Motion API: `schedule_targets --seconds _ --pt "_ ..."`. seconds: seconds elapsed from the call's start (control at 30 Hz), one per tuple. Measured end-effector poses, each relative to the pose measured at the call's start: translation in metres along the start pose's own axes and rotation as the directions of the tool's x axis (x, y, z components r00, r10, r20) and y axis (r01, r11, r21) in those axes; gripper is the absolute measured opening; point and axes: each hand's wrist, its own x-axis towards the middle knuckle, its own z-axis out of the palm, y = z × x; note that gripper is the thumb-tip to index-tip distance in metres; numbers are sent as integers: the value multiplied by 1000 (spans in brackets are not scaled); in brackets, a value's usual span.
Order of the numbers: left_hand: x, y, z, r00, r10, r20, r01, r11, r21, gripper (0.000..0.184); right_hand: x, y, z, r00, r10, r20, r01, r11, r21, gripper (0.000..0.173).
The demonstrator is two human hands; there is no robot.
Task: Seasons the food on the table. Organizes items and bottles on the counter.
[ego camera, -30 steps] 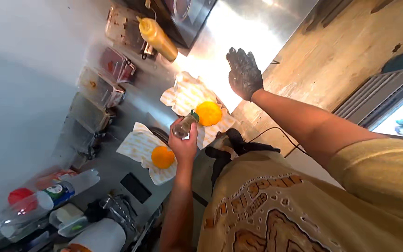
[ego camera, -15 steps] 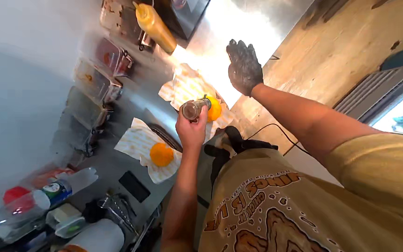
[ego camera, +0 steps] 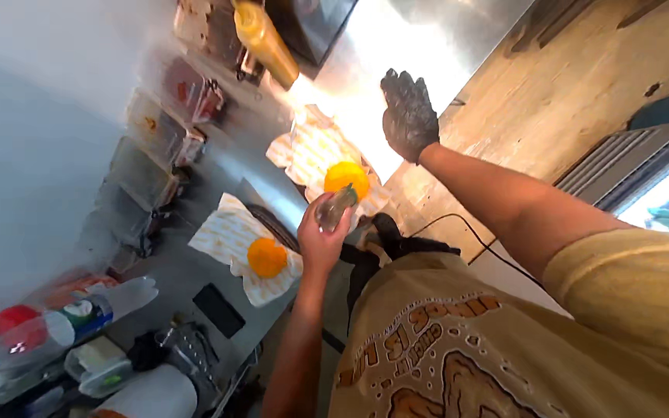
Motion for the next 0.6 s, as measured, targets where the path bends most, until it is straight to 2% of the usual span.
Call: schedule_targets --seconds 0.03,0.13,0.2,0.3,0.37,0.47,0.57,0.6 --pt "2 -6 0 999 -10 -39 10 1000 -3 46 9 6 -1 999 -7 -34 7 1000 -3 59" --pt "-18 -12 -4 989 -122 -81 124 992 24 47 -10 2 7 1000 8 17 -8 1000 -19 59" --pt "-4 -10 3 979 -90 -181 80 995 -59 47 6 6 3 1000 2 -16 -2 1000 -20 59" --pt "-6 -12 7 973 -128 -194 120 991 -54 47 -9 1 5 999 9 36 -8 1000 -26 60" --pt "11 -7 8 961 -105 -255 89 993 -74 45 4 4 2 1000 5 5 -5 1000 -26 60" --pt "18 4 9 971 -147 -191 130 986 -102 43 -8 4 8 999 14 30 -14 1000 -22 59" --pt "42 17 22 978 -74 -196 56 994 -95 41 9 5 1 1000 13 4 -13 1000 -22 59" --pt "44 19 25 985 -86 -148 75 994 -78 42 9 6 1 1000 12 10 -12 1000 -16 59"
